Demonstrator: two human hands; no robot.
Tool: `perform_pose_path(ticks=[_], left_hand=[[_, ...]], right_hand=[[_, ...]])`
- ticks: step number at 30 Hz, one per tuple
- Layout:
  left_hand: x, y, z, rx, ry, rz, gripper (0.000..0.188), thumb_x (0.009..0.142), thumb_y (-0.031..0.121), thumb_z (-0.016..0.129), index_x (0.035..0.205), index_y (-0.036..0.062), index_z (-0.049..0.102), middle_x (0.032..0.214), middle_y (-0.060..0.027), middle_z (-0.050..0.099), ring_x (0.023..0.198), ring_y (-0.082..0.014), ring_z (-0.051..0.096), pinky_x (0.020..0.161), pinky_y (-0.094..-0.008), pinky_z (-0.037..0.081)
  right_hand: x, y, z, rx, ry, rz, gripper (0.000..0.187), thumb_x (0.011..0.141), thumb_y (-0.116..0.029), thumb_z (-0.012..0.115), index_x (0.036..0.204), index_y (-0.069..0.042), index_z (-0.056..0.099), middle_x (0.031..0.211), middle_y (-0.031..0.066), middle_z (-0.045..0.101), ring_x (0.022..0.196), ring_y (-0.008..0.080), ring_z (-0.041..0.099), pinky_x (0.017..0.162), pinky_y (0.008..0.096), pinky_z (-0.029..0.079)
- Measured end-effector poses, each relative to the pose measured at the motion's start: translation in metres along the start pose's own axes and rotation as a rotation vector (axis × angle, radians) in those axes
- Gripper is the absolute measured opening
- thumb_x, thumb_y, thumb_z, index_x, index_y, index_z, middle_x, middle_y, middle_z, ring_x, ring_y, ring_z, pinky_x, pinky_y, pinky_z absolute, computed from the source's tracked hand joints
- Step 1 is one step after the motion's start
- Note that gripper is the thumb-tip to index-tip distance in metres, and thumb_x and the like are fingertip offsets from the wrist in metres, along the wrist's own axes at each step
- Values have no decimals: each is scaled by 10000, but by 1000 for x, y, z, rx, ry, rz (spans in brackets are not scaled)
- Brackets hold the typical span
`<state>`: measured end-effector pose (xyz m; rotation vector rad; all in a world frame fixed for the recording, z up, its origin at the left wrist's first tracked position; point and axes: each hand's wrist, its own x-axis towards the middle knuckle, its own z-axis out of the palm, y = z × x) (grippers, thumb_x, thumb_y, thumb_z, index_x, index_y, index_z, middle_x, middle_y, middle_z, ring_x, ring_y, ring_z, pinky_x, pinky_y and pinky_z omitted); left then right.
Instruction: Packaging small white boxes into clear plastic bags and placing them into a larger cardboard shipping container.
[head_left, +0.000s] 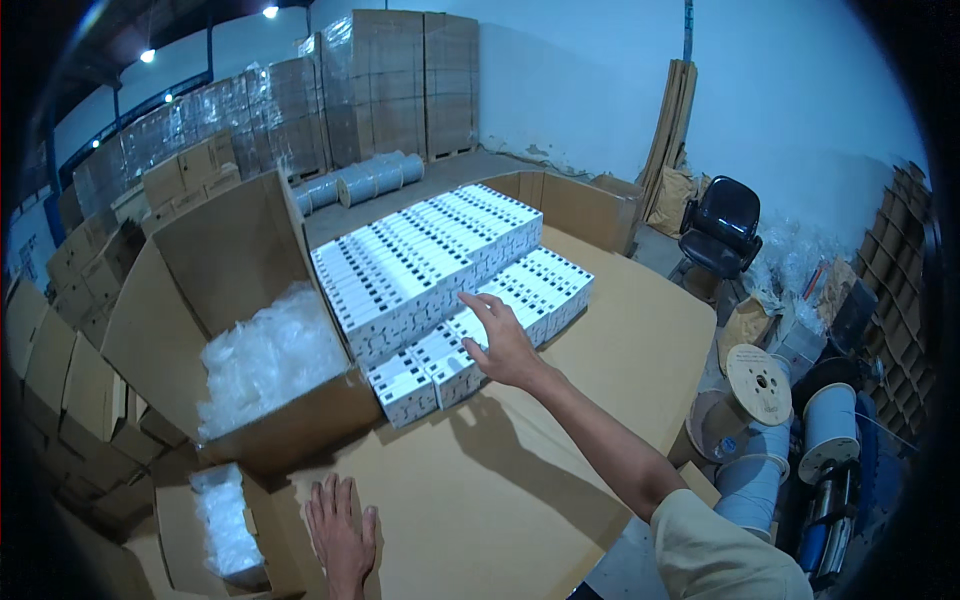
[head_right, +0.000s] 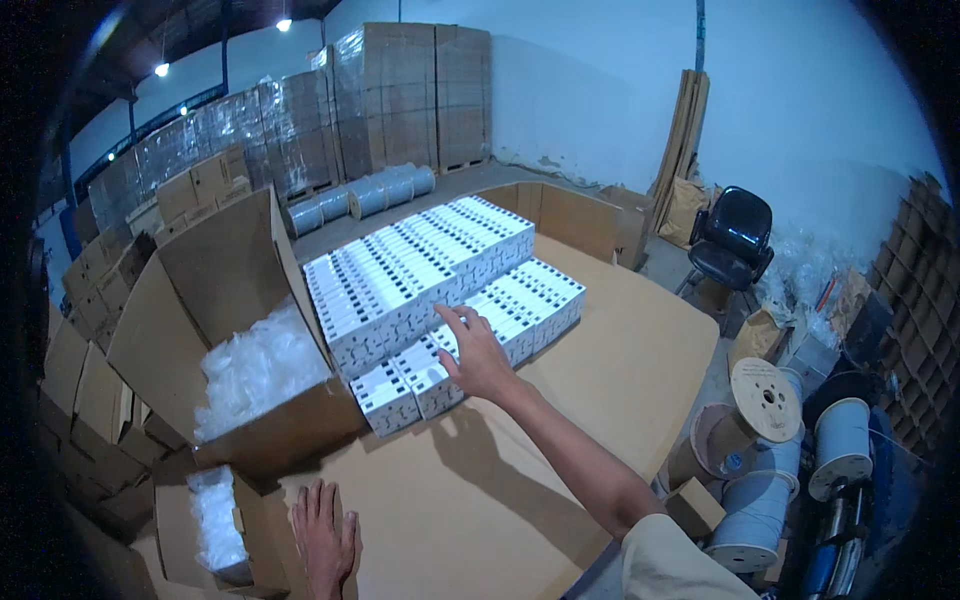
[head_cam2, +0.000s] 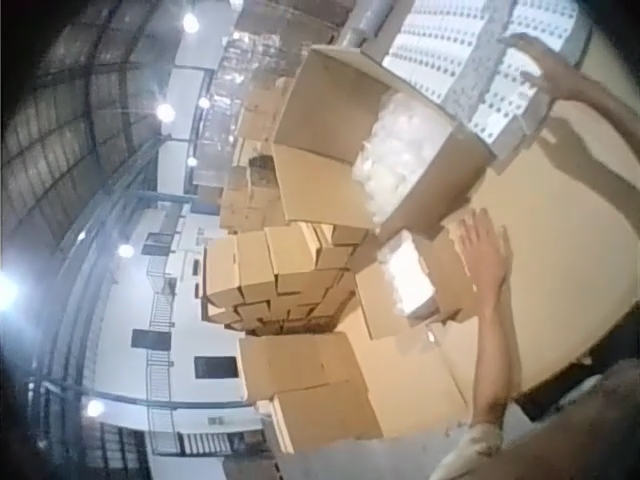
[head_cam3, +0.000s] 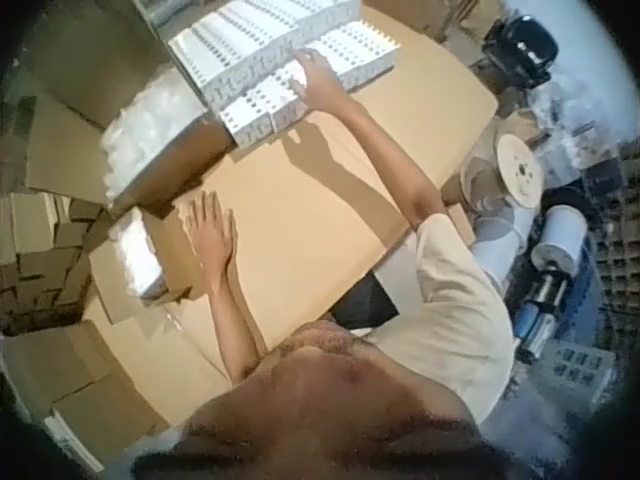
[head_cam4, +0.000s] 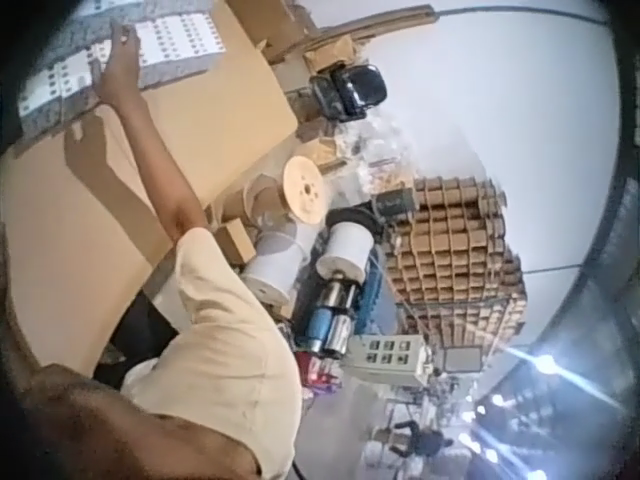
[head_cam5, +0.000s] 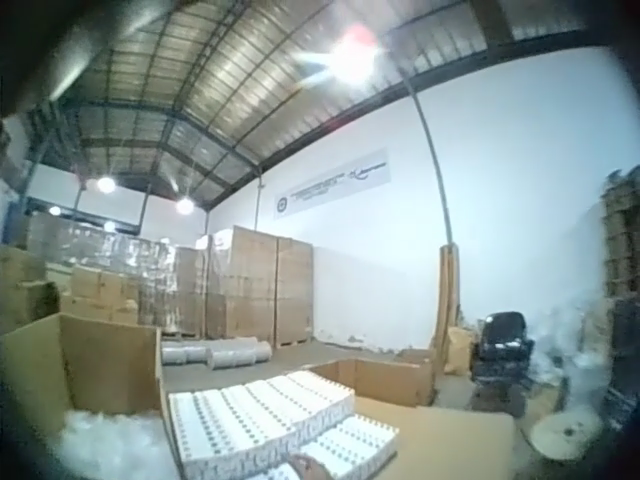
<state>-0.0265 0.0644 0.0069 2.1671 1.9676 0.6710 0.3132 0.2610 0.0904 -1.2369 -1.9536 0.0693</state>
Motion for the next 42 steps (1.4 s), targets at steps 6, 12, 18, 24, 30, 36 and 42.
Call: perform_pose_path(ticks=[6,12,18,24,30,36,42], left_hand=[[0,10,-12,250,45,125,510,1030,329,529,1458,52,504,1520,-217,462,1403,-436,398,1175,-555,287],[5,14,-18,243,-1,105,530,1033,355,522,1469,57,487,1532,-198,459,1404,-426,404,1171,-557,281],[9,17,-19,221,7,90,525,1023,356,537,1455,61,500,1519,-193,473,1397,-432,406,1161,-568,284],[7,16,-18,199,17,87,526,1019,360,543,1458,72,501,1523,-179,473,1409,-428,391,1165,-577,271],[1,15,-18,169,-11,46,526,1014,340,552,1462,68,504,1533,-184,463,1421,-435,380,1174,-576,262],[2,4,-5,-9,-42,-35,561,931,246,633,1443,61,498,1550,-173,418,1459,-425,313,1213,-560,206],[-2,6,-26,-110,-78,-43,517,960,235,643,1428,64,506,1551,-162,422,1481,-392,305,1225,-507,224]], right_hand=[[42,37,9,-225,10,104,785,868,-149,702,1560,-135,332,1527,305,336,1340,498,432,1103,530,421],[62,52,19,-272,-35,144,793,862,-151,714,1561,-167,340,1550,305,291,1353,510,419,1093,533,434],[57,61,19,-259,77,68,635,827,-56,714,1411,-107,472,1548,215,352,1266,467,496,1034,518,466],[53,66,19,-189,150,54,486,814,17,695,1268,-112,579,1253,114,614,1123,361,592,961,453,514],[41,72,8,-244,110,-16,419,792,5,719,1178,-145,656,1214,82,623,1113,312,611,906,426,541],[10,20,-15,-121,162,-29,377,838,36,695,1177,-125,656,1127,112,611,960,329,669,785,419,560],[-35,-64,-5,112,33,86,361,856,42,658,1175,-125,633,1098,111,573,835,349,664,704,471,528]])
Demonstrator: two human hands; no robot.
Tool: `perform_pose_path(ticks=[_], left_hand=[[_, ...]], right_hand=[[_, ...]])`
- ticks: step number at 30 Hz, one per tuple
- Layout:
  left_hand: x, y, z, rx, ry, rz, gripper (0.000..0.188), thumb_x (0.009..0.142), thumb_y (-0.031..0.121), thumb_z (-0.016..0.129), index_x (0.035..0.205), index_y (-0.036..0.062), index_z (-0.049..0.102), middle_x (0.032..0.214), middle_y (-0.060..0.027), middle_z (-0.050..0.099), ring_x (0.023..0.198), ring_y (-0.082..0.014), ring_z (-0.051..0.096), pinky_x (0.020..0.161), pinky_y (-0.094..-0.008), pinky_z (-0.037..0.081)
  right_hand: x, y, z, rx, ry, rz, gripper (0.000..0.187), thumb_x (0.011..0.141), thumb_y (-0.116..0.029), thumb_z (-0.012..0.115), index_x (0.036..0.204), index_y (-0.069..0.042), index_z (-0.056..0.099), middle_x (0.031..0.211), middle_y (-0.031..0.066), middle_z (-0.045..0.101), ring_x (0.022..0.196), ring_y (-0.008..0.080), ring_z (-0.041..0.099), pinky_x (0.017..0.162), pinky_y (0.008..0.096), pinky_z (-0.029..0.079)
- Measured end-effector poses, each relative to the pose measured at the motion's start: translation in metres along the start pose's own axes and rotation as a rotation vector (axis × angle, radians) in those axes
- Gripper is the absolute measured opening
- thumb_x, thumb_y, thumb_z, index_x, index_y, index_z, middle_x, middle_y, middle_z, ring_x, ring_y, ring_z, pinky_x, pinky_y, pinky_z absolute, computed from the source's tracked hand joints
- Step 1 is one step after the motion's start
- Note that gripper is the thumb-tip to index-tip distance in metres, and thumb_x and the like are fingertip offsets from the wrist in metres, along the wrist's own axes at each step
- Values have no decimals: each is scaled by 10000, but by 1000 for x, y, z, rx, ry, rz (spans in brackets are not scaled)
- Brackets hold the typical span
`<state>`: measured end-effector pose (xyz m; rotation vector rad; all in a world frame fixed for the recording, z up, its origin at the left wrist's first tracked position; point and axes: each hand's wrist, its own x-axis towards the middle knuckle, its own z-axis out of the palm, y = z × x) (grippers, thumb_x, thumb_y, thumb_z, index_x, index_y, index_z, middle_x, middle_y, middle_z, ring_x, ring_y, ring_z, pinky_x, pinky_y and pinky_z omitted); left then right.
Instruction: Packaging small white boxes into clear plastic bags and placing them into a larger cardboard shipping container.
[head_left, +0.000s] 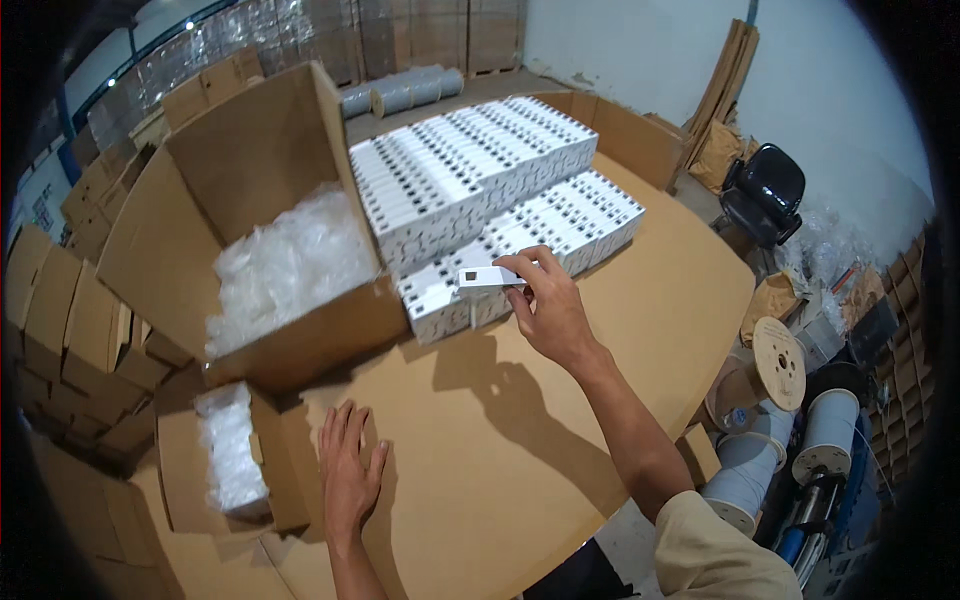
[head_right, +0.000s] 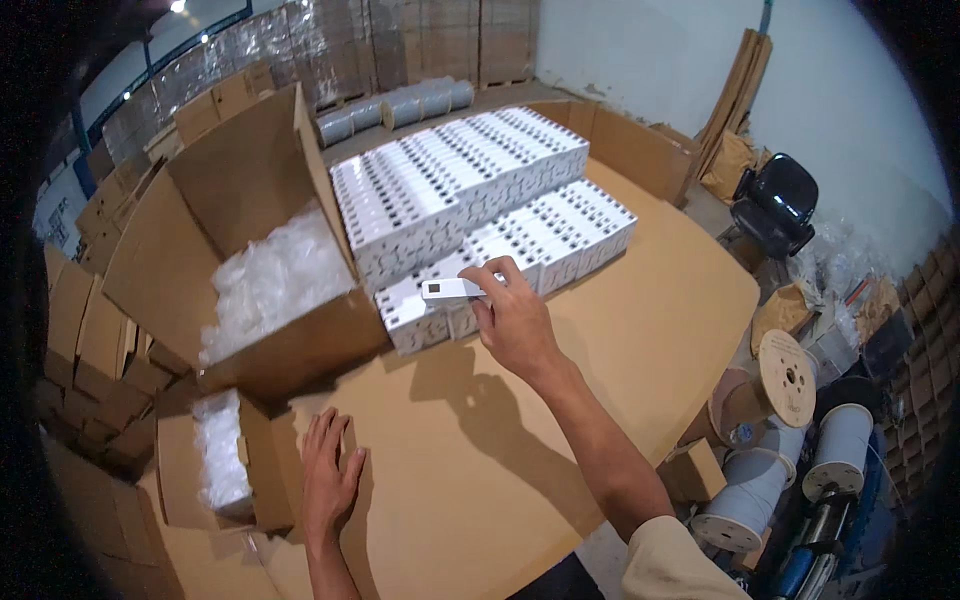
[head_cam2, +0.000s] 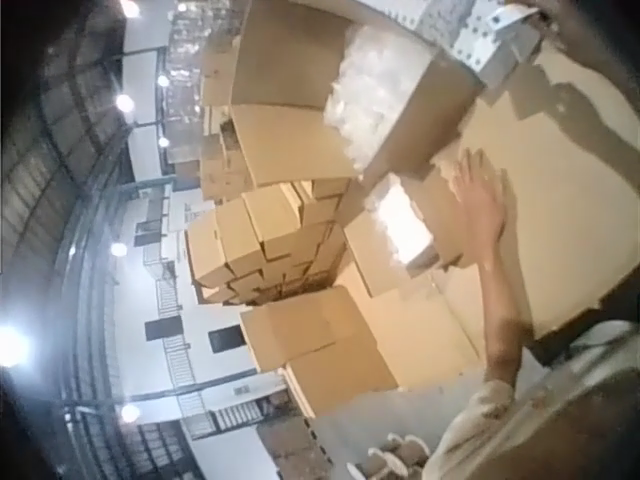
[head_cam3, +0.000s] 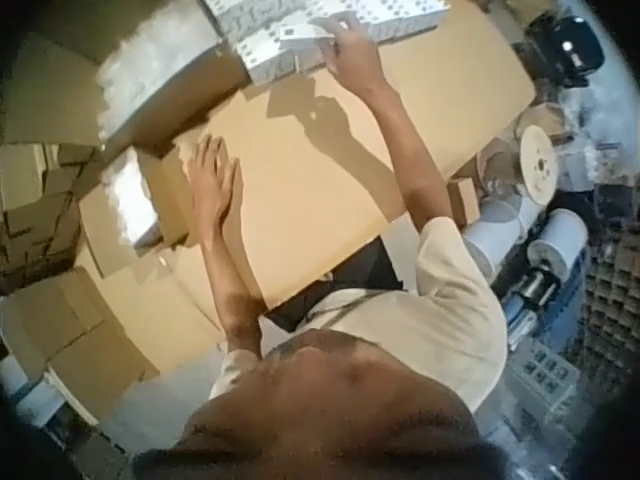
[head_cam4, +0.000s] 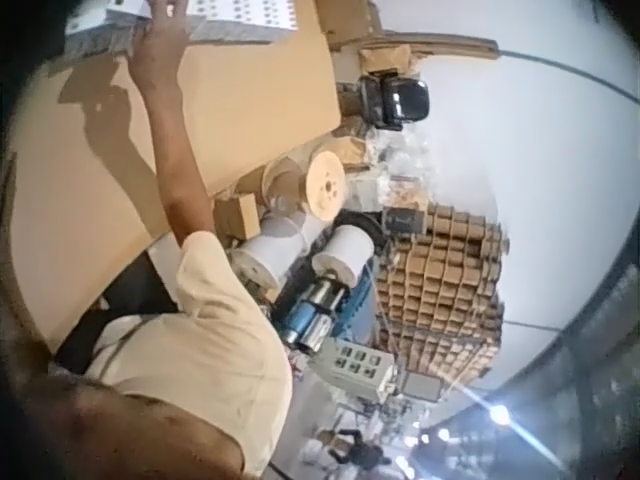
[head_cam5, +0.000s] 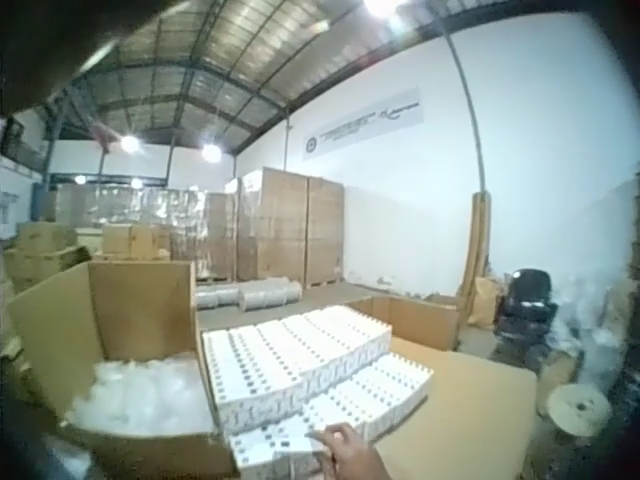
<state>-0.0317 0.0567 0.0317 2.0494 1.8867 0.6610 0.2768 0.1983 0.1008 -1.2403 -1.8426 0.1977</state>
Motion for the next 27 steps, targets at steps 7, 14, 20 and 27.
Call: perform_pose_path(ticks=[7,14,20,27], left_hand=[[-4,-8,-17,-397,81,-70,376,1006,183,619,1347,32,575,1216,-158,663,1106,-285,664,984,-388,510],[-2,-16,-17,-1156,-38,-384,325,1094,273,486,1309,46,574,948,-43,661,799,-107,639,707,-267,548],[-2,-29,-9,-1191,-15,-411,319,1081,272,521,1343,93,554,966,-54,680,754,-106,630,681,-255,552],[3,-23,-1,-1197,160,-329,489,978,39,647,1438,53,482,1115,-106,687,932,-104,636,801,-237,540]], right_hand=[[-56,-76,49,172,-126,7,366,839,45,671,1169,-109,637,1106,129,581,858,345,667,730,456,545],[-97,-106,93,251,-310,-55,361,832,39,680,1158,-111,646,1105,126,587,914,365,667,714,456,567],[-104,-110,100,419,-337,-43,341,828,78,654,1148,-40,649,1175,147,569,933,286,690,750,374,600],[-112,-66,140,860,-277,278,128,934,35,646,1061,35,630,1273,151,596,1028,154,664,815,311,591]])
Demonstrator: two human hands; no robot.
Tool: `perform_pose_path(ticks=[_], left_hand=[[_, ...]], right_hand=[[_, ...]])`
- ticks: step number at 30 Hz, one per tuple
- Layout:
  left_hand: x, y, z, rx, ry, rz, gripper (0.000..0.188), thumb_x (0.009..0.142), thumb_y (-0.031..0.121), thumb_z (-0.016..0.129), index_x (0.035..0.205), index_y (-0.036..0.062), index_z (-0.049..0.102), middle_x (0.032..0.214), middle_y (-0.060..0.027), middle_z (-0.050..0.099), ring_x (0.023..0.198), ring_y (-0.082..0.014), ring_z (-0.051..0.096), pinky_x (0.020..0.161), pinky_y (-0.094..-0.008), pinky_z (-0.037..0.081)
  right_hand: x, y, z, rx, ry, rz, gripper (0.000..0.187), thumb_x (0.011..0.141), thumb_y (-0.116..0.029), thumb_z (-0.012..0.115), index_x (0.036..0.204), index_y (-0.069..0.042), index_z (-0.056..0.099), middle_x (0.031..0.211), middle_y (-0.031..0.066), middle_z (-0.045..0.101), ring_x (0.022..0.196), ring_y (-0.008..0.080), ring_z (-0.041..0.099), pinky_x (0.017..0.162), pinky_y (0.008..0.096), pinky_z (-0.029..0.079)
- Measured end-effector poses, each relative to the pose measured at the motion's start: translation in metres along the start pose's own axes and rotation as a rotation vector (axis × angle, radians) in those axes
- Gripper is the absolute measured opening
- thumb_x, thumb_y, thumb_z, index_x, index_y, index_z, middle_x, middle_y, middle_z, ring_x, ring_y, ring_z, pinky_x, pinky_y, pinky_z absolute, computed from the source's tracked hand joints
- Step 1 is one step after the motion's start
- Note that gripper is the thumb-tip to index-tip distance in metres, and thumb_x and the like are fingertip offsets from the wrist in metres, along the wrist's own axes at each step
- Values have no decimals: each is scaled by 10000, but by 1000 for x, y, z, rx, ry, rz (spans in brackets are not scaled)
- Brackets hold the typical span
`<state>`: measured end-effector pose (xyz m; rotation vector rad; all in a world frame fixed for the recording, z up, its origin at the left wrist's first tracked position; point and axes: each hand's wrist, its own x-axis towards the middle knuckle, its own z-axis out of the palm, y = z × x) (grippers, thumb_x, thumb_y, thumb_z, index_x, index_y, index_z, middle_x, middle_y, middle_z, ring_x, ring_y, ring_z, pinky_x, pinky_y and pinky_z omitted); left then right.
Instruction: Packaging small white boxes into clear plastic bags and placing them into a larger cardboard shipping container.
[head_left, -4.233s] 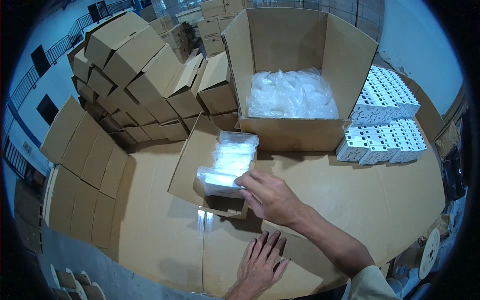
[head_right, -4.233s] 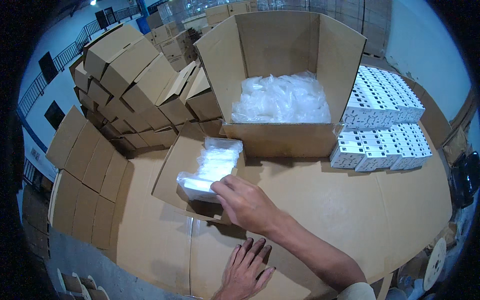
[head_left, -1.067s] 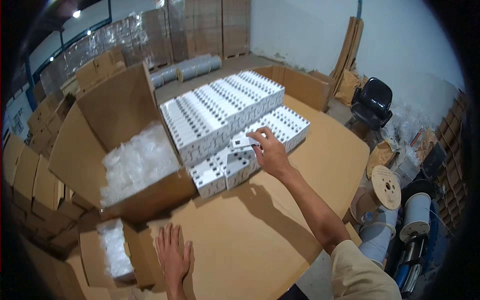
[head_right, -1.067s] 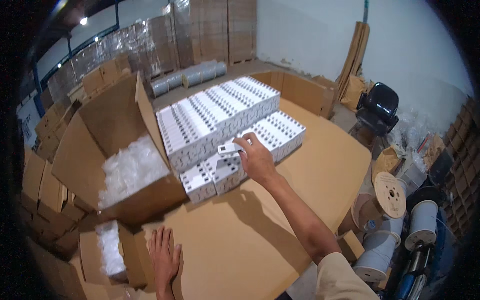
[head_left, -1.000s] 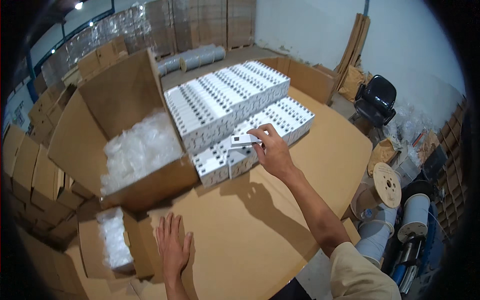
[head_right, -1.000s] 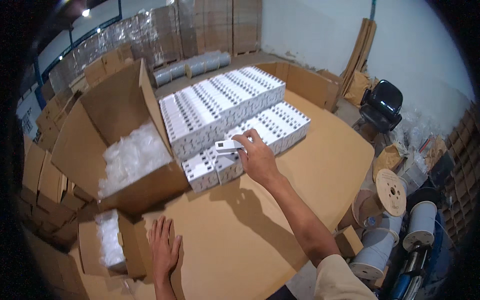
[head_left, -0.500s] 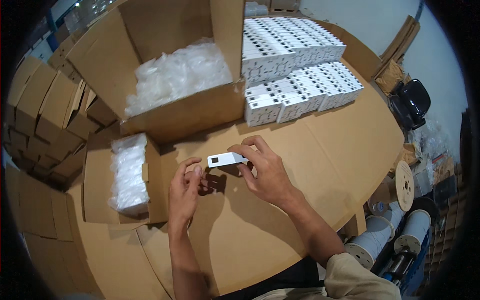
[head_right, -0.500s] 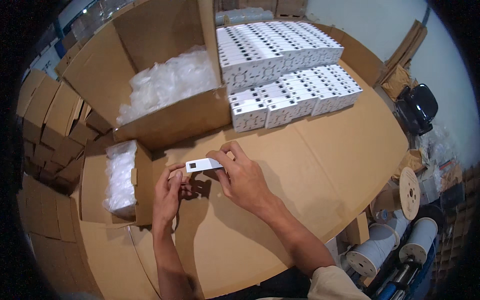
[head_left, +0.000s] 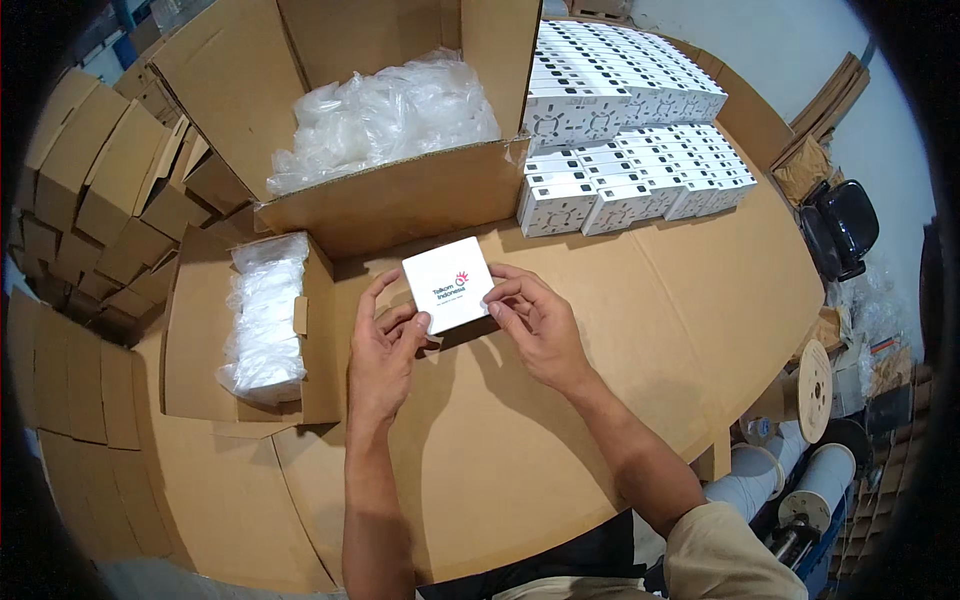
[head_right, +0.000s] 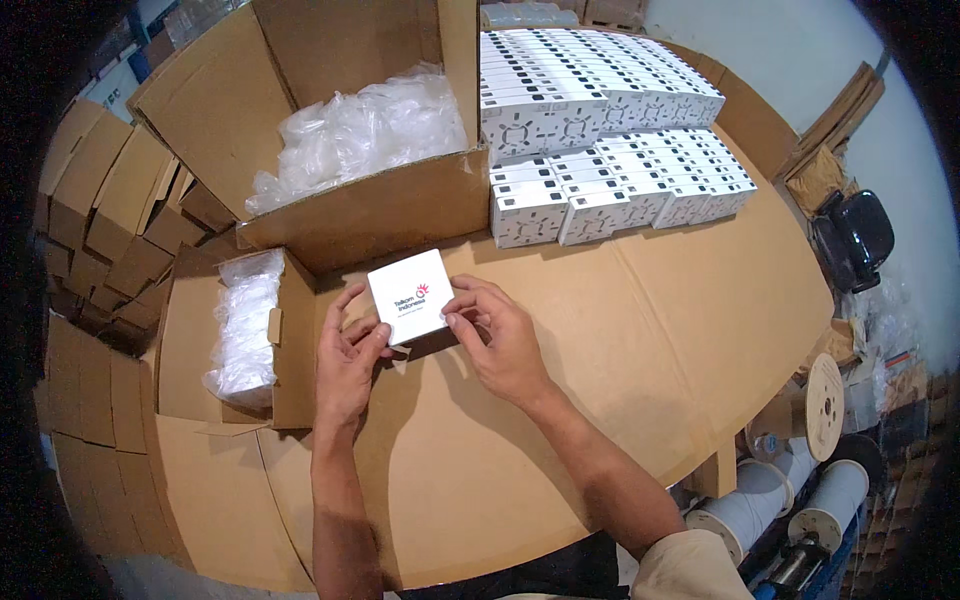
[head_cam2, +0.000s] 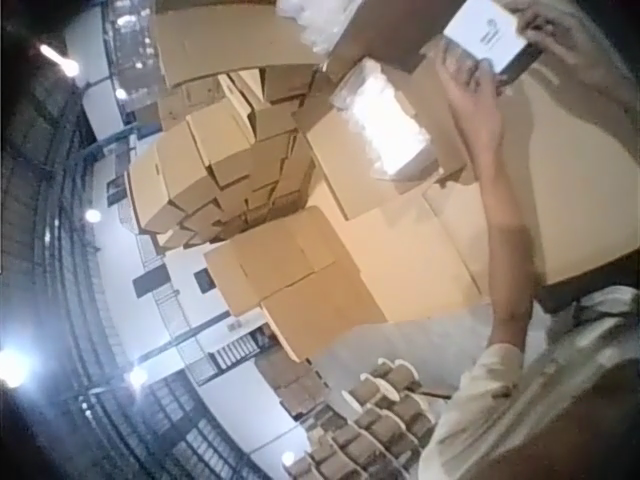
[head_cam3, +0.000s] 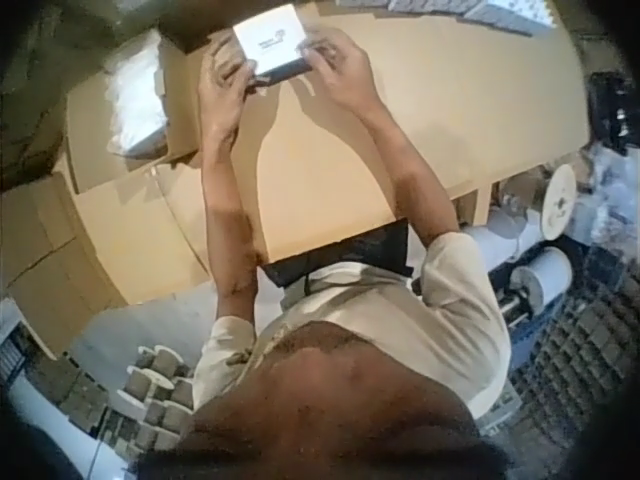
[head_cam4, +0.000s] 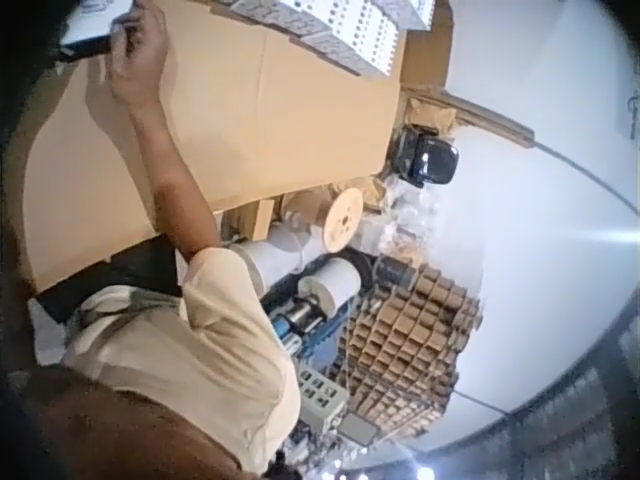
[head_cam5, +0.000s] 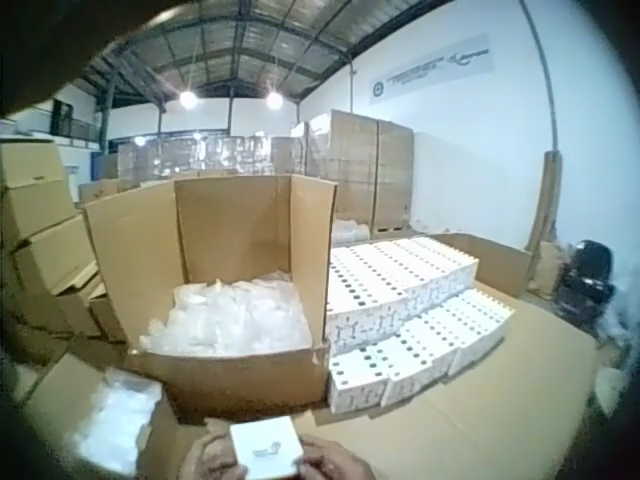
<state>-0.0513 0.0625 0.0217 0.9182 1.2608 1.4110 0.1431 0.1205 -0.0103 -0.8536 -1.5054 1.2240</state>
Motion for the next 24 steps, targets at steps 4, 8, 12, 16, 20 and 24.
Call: perform_pose_path(ticks=[4,8,12,16,20,24], left_hand=[[3,-13,-8,57,9,38,513,938,-13,671,1418,25,495,1176,-152,683,1012,-166,675,870,-290,555],[3,-9,-13,253,-23,66,415,906,-56,677,1303,4,572,1168,-142,703,1088,-195,681,956,-326,548],[1,-7,-17,357,-57,76,339,877,-63,698,1199,-7,607,1110,-124,721,1063,-200,698,973,-342,548],[2,-6,-19,399,-95,73,340,868,-56,712,1189,-10,609,1095,-118,721,1051,-201,703,963,-339,550],[3,-6,-18,434,-93,90,376,859,-46,727,1210,-7,599,1089,-123,719,1055,-209,701,959,-340,552],[-4,6,-12,487,-49,113,538,812,-1,780,1295,3,543,1158,-132,683,1079,-217,673,958,-348,548]], right_hand=[[1,-3,-4,-81,-42,117,159,920,36,670,1046,37,572,1077,151,693,992,176,695,857,337,588],[2,-16,-8,-256,-44,51,257,891,41,691,1098,20,540,1024,164,710,976,238,724,880,367,586],[1,-25,-10,-349,-106,76,327,865,57,691,1144,-7,534,1062,199,701,1044,322,713,915,407,575],[2,-24,-14,-430,-160,107,427,853,42,722,1228,-10,524,1092,174,709,1089,276,706,966,381,571],[4,-24,-15,-402,-173,111,439,859,40,712,1253,-12,525,1097,170,711,1084,281,710,974,381,573],[7,-29,-20,-354,-243,118,493,844,74,635,1311,-7,500,1243,185,649,1204,291,650,1035,397,538]])
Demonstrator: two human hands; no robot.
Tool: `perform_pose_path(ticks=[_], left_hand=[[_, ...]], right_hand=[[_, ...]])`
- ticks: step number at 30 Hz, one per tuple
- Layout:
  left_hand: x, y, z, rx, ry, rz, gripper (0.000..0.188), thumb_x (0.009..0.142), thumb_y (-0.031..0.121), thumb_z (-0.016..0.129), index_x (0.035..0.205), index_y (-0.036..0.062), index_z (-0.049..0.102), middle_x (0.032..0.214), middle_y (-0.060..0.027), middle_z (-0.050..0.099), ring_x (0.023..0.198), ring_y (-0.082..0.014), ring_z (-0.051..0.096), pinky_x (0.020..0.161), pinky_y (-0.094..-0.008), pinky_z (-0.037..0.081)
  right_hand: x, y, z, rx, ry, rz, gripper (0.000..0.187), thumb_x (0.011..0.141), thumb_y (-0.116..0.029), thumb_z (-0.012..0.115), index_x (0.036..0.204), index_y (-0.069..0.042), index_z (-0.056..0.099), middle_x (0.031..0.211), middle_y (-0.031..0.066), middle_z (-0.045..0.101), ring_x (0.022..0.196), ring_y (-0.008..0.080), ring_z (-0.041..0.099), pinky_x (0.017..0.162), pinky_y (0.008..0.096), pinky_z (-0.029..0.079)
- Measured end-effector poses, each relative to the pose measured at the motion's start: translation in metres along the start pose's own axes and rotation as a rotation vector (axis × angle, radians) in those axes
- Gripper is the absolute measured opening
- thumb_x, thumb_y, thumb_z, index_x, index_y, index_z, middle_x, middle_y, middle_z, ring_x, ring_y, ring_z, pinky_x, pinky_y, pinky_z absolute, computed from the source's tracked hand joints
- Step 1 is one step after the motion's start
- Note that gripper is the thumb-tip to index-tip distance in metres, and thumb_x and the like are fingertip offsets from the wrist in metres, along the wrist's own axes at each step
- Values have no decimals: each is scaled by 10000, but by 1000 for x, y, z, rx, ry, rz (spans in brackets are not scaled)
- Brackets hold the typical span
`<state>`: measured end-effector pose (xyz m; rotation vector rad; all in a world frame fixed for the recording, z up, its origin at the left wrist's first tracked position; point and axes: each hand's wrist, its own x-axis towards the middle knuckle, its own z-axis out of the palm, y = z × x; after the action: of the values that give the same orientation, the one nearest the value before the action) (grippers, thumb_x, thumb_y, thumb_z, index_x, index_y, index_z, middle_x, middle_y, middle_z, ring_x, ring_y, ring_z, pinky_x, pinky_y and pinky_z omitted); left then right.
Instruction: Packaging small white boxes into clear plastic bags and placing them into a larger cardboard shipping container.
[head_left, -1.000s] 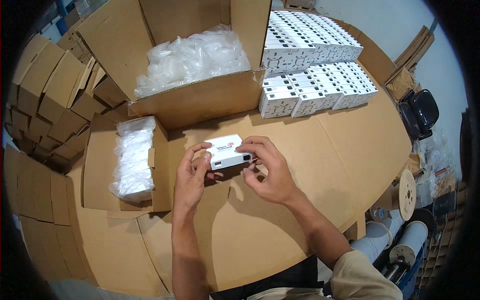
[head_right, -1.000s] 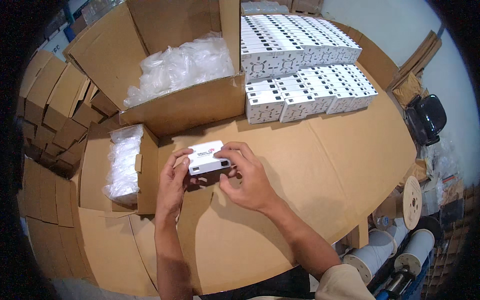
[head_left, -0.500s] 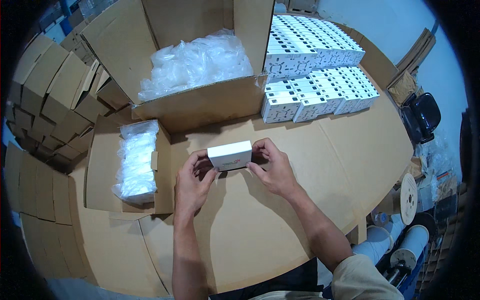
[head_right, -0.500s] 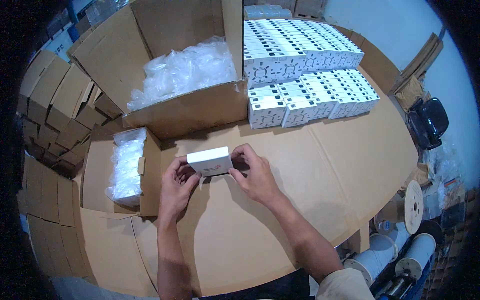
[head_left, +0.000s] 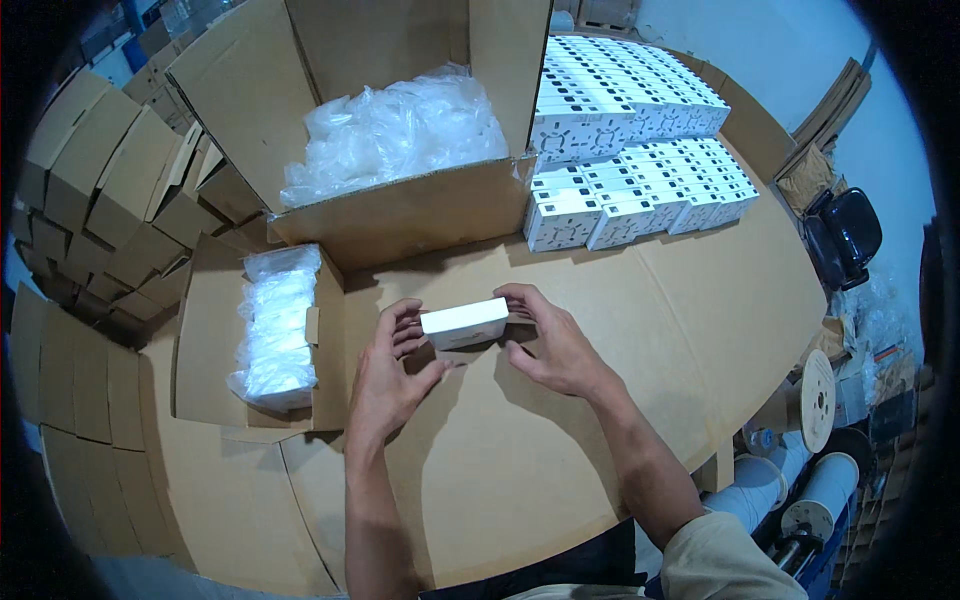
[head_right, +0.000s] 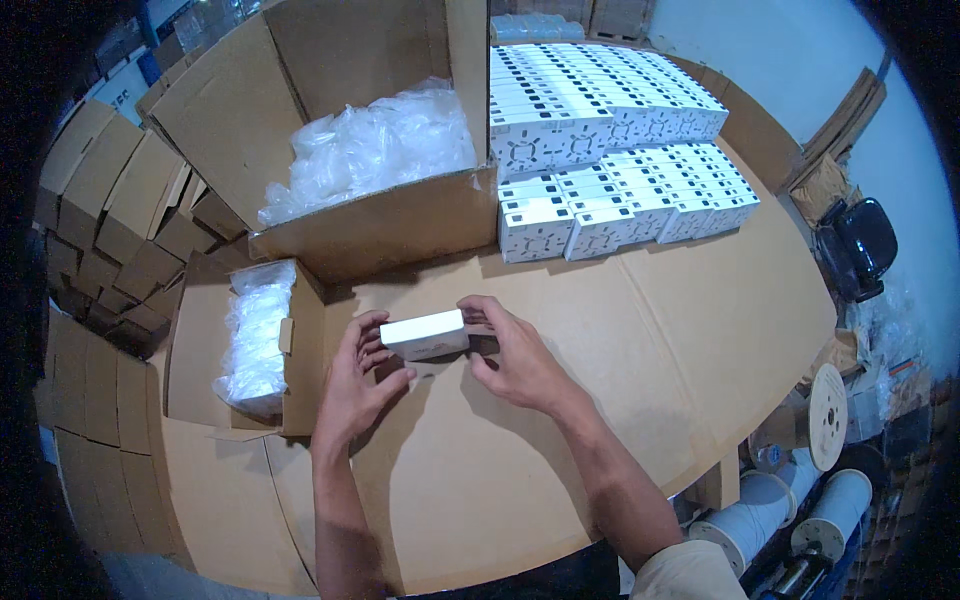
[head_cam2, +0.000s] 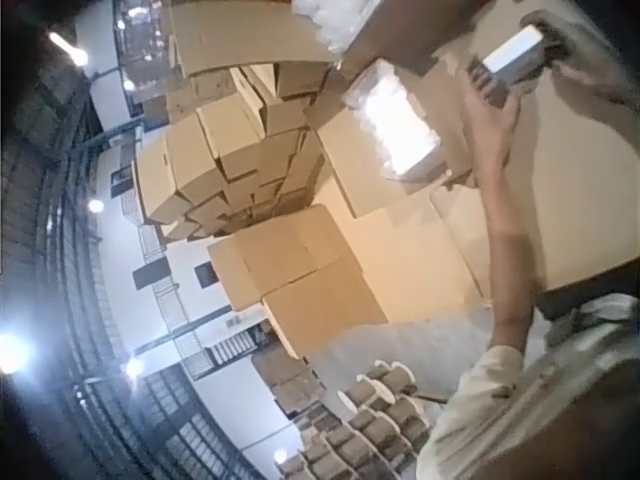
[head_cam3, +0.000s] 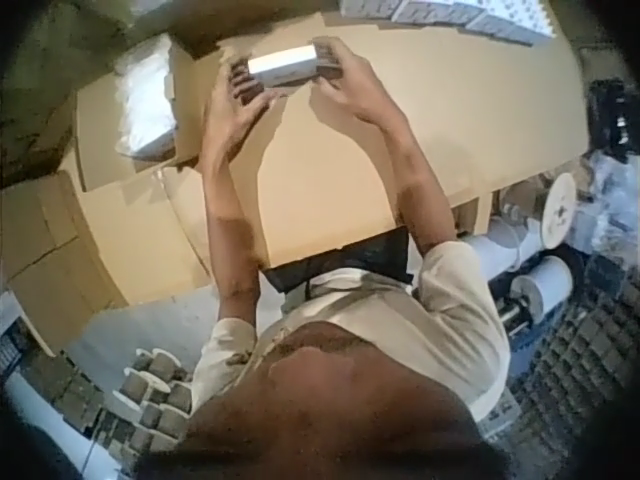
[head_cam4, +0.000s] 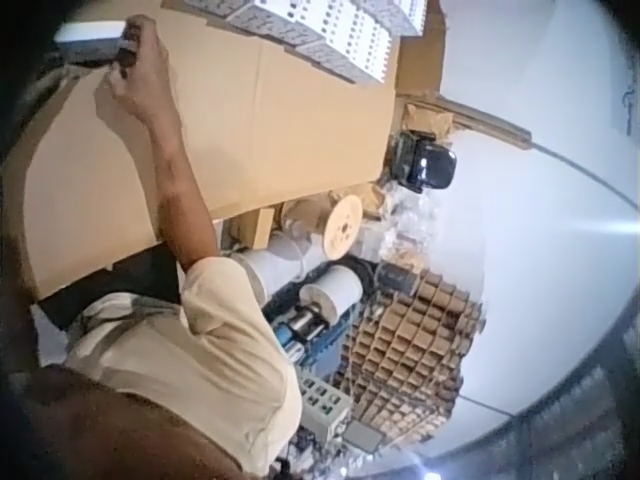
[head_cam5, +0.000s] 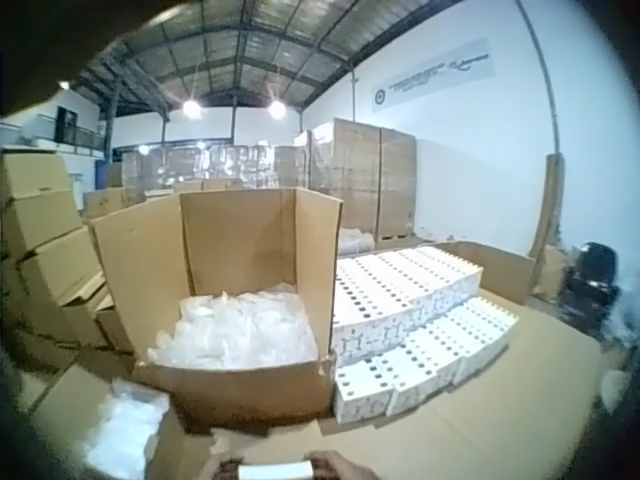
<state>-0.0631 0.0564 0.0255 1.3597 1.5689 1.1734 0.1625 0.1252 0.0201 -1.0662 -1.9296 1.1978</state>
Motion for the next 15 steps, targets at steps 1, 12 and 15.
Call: perform_pose_path(ticks=[1,12,15], left_hand=[[-4,0,-2,51,42,78,593,793,6,791,1322,6,523,1168,-129,667,1064,-221,664,947,-349,549],[-3,118,-29,311,158,216,249,893,35,702,1136,-11,670,860,-83,673,775,-156,650,723,-298,543],[45,139,-34,310,235,214,222,900,64,706,1101,-27,679,864,-109,703,759,-182,667,715,-325,553]], right_hand=[[0,-1,-2,-16,-11,-38,521,834,90,597,1335,-5,489,1300,190,619,1248,295,623,1058,400,522],[1,14,-9,-34,74,18,560,795,110,484,1343,-3,510,1312,194,604,1256,309,600,1030,406,531],[3,26,-10,-55,92,-77,506,837,29,537,1339,-19,503,1282,218,618,1105,364,656,927,416,569]])
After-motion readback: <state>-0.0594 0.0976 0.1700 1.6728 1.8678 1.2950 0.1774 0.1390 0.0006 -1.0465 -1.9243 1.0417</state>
